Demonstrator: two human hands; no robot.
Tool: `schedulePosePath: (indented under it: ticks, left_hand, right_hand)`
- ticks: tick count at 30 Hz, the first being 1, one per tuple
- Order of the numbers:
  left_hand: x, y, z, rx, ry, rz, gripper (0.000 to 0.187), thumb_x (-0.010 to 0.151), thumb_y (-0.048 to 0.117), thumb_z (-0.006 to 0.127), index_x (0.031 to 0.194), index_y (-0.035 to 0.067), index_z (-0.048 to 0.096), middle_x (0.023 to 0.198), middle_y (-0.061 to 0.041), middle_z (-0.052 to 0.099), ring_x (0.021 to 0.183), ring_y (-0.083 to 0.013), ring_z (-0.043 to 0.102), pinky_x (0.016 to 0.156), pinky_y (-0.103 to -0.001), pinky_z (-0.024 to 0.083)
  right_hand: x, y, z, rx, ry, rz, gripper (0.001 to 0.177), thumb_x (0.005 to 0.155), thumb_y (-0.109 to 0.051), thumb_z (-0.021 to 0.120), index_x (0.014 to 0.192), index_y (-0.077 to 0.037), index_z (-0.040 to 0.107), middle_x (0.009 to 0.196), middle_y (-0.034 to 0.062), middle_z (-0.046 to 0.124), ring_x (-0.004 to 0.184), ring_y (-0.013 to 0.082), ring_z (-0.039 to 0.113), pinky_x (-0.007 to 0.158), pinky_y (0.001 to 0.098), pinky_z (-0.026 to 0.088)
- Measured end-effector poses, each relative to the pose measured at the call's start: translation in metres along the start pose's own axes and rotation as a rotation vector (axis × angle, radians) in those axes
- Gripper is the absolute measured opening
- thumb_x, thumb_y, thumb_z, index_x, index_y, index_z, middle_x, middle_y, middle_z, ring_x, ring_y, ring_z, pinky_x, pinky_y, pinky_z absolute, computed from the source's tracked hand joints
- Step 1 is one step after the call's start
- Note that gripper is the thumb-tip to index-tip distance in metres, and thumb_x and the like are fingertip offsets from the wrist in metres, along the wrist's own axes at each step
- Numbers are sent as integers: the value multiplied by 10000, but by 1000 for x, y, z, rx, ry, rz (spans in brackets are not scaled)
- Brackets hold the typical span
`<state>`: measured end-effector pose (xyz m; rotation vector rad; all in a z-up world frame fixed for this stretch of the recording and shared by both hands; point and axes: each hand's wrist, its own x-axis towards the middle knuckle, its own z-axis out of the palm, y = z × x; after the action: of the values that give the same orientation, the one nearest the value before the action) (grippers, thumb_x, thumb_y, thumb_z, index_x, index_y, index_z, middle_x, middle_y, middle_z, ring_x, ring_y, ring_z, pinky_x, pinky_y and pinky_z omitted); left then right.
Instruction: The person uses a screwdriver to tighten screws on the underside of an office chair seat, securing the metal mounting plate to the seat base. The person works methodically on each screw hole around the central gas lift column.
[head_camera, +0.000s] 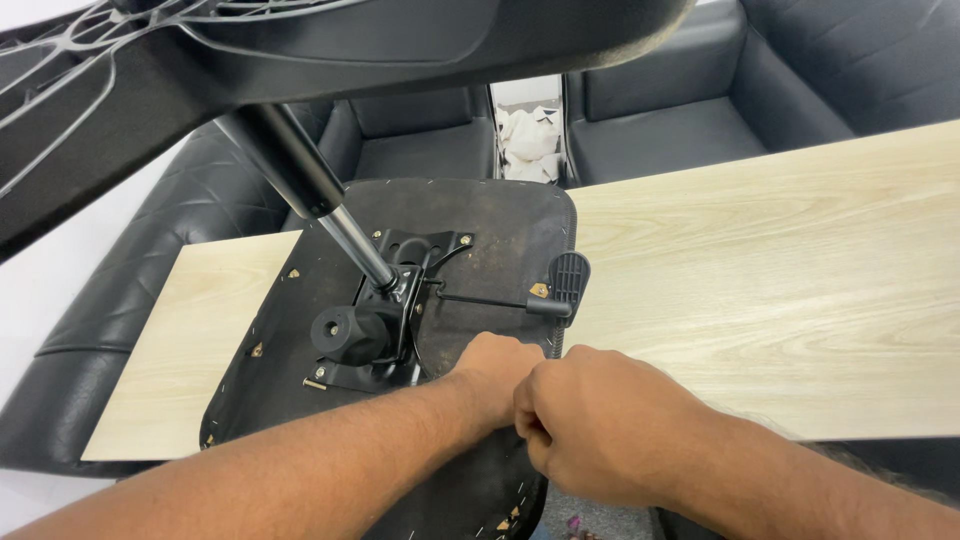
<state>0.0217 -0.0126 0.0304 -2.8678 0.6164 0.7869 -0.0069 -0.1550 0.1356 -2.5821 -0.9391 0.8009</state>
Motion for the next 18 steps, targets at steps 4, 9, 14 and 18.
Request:
schedulePosePath:
  ticks: [4, 9, 14, 18]
  left_hand:
    - [-1, 0, -7, 27, -72, -32, 242, 922, 296, 640, 1047, 138, 774, 1107, -85, 759, 1042, -262, 732, 822, -417, 588]
    - [-2, 8, -9, -110, -59, -196, 239, 948, 239, 602, 1086, 145, 773, 1155, -96, 745, 1088, -274, 716, 838, -428, 585]
    - [-5, 14, -9, 28, -45, -63, 242, 938, 220, 600, 1071, 135, 783, 1179, -105, 724, 1090, -289, 713, 825, -439, 592]
    - [-8, 7, -11, 50, -97, -29, 246, 933, 229, 605, 1078, 121, 773, 1180, -117, 732, 1094, -294, 718, 848, -454, 593]
  right_hand:
    - [0, -10, 1, -19, -83, 45, 121, 807, -154, 649, 847, -123, 758, 817, 143, 747, 796, 335, 740, 769, 444, 600]
    - [-6, -12, 10, -59, 0, -87, 143, 819, -193, 679, 801, -66, 744, 821, 177, 731, 824, 369, 723, 760, 489, 587]
    - [-7, -14, 17, -31, -83, -54, 154, 822, -181, 684, 830, -29, 711, 845, 198, 714, 820, 381, 736, 746, 490, 604]
    - [-6, -15, 16, -70, -101, -52, 165, 843, -181, 676, 829, -22, 720, 842, 211, 721, 826, 382, 733, 749, 489, 603]
